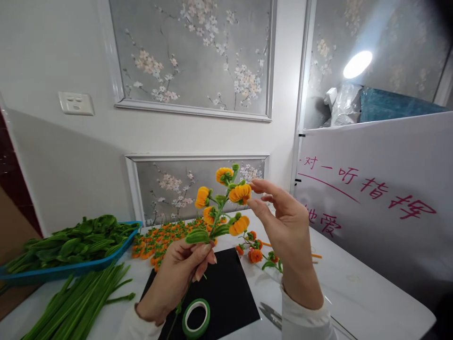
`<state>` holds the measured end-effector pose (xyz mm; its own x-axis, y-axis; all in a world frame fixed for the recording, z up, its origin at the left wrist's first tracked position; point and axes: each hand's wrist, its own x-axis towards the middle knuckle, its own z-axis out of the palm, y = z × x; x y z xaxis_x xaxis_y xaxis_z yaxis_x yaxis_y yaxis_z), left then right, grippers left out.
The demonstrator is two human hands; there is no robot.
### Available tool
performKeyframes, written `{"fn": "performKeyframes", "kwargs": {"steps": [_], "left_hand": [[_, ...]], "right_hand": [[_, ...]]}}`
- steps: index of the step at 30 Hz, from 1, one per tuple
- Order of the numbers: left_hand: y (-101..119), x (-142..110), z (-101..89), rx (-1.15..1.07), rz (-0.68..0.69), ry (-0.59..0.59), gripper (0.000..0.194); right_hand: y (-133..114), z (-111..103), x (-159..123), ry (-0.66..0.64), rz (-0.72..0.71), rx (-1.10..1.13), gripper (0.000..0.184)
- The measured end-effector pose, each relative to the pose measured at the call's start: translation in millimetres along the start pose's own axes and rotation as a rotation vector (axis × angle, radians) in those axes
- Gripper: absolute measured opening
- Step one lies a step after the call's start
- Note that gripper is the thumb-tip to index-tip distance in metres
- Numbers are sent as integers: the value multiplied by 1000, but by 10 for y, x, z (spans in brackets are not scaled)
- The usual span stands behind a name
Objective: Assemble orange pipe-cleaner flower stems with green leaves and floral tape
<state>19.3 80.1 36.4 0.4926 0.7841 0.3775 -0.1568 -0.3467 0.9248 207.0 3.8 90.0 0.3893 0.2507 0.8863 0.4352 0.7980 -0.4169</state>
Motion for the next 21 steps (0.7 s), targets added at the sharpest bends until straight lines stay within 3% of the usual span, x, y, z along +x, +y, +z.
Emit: {"fn": "performKeyframes", "kwargs": {"steps": [7, 13, 21], "left_hand": [[27, -22, 43, 93, 57, 8, 22], [69, -49, 111, 46, 68, -13, 18], [125, -75, 148, 84, 41, -97, 17]], "right_hand": [[43, -47, 28, -100, 103, -7, 27], [59, -25, 26, -54, 159, 77, 20], [16, -36, 30, 5, 163, 32, 18]]}}
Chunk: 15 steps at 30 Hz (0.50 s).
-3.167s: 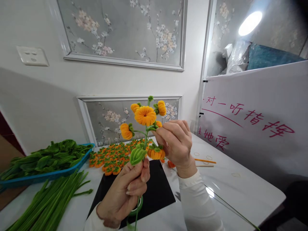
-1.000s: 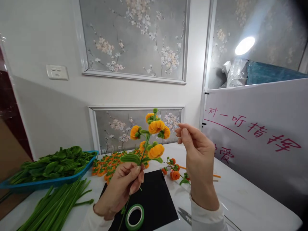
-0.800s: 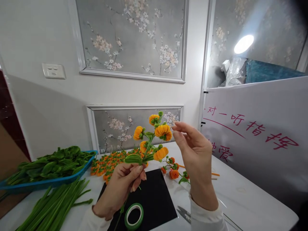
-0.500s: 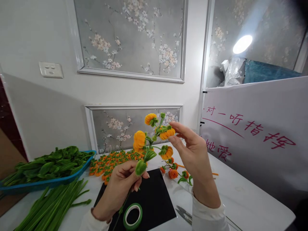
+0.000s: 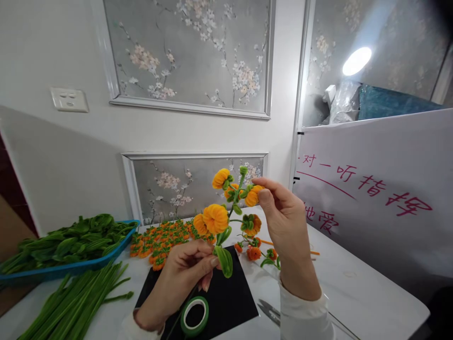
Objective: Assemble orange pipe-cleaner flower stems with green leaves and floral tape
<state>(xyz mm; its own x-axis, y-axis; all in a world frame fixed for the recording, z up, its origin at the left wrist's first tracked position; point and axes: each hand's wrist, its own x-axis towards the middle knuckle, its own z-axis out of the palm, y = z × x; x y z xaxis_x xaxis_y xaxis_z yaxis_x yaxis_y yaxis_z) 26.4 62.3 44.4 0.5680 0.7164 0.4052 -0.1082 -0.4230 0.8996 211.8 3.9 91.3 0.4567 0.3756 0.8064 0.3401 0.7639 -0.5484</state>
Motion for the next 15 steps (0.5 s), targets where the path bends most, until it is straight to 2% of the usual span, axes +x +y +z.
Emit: {"fn": "performKeyframes", "kwargs": {"steps": [10, 15], "left_hand": [[-21, 9, 6, -135, -47, 128, 20], [92, 30, -69, -301, -18, 317, 19]], "right_hand": [[44, -19, 12, -18, 7, 16, 29], [59, -39, 6, 62, 3, -7, 30]]}}
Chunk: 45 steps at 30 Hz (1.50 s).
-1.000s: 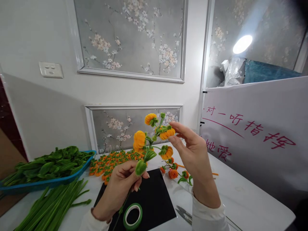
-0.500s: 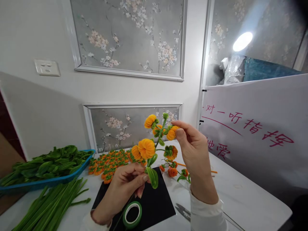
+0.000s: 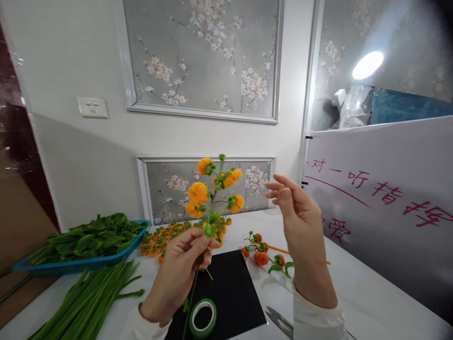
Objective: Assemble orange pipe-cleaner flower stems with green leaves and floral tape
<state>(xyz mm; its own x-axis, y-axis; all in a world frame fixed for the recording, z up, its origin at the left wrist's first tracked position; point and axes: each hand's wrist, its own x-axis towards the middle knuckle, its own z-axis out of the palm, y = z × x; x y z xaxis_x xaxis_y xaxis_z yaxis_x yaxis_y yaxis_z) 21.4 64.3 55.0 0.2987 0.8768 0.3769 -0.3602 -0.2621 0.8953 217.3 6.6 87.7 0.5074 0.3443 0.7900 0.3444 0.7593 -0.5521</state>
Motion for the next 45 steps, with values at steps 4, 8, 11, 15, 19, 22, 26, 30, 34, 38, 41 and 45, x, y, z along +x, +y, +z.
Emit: {"fn": "performKeyframes", "kwargs": {"steps": [4, 8, 11, 15, 19, 22, 26, 30, 34, 38, 41, 45], "left_hand": [[120, 42, -128, -69, 28, 134, 17], [165, 25, -195, -127, 80, 243, 18], [138, -10, -161, -126, 137, 260, 16], [108, -24, -120, -49, 158, 248, 13], [256, -36, -301, 148, 127, 133, 34], [524, -94, -551, 504, 106, 120, 21], [933, -97, -695, 534, 483, 520, 24], [1173, 84, -622, 380, 471, 328, 35], [1217, 155, -606, 347, 280, 114, 39], [1199, 77, -609, 283, 210, 14, 29], [1185, 50, -601, 168, 171, -39, 22], [1139, 65, -584, 49, 200, -24, 15]], "right_hand": [[0, 101, -83, -99, 31, -59, 28], [32, 428, -308, -509, 63, -109, 19], [73, 738, -538, -757, 112, -41, 16], [155, 993, -745, -705, 179, 46, 19], [255, 1003, -746, -582, 118, -81, 27], [342, 965, -696, -497, 5, -258, 29], [436, 954, -681, -498, -54, -339, 32], [461, 956, -718, -539, -84, -340, 31], [466, 948, -731, -565, -91, -355, 29], [487, 956, -727, -582, -92, -361, 32], [495, 972, -736, -585, -77, -325, 32], [461, 993, -746, -607, -36, -300, 31]]}}
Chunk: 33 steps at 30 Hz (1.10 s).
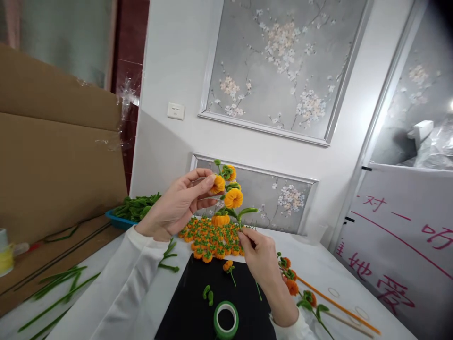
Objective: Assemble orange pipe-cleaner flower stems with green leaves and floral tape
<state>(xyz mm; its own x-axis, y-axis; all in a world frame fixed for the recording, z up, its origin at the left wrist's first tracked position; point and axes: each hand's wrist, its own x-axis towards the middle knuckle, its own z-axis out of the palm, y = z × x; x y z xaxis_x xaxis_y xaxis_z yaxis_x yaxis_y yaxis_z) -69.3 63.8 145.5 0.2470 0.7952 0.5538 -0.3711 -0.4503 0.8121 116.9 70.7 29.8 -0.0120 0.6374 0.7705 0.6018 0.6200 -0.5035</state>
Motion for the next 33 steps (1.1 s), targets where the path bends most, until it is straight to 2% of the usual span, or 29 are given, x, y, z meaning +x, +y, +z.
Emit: {"fn": "performKeyframes", "kwargs": {"steps": [7, 12, 15, 17, 19, 21, 23, 25, 28, 30, 33], "left_hand": [[-54, 10, 32, -11, 43, 40, 18], [-6, 48, 48, -85, 4, 36, 21], [51, 44, 96, -10, 27, 60, 23], [85, 22, 128, 116, 95, 133, 28], [95, -13, 147, 212, 205, 258, 32], [68, -65, 158, 235, 305, 380, 31], [4, -133, 184, 237, 349, 443, 27], [-77, -213, 242, 297, 361, 442, 21], [-182, -313, 369, 439, 359, 350, 19], [-226, -341, 442, 447, 347, 296, 24], [-274, -329, 502, 405, 348, 315, 22]], "right_hand": [[-85, -22, 12, -42, 40, 91, 31], [-99, -40, 14, -59, 45, 128, 33], [-69, -48, 17, -67, 57, 153, 33], [-38, -64, 22, -61, 61, 167, 33], [-10, -90, 29, -49, 66, 180, 33], [9, -119, 36, -32, 69, 181, 34], [18, -140, 41, 2, 73, 170, 34], [18, -144, 40, 49, 83, 154, 33], [5, -121, 25, 105, 89, 136, 29], [-9, -95, 12, 122, 62, 118, 28], [-34, -56, -1, 165, -18, 73, 25]]}}
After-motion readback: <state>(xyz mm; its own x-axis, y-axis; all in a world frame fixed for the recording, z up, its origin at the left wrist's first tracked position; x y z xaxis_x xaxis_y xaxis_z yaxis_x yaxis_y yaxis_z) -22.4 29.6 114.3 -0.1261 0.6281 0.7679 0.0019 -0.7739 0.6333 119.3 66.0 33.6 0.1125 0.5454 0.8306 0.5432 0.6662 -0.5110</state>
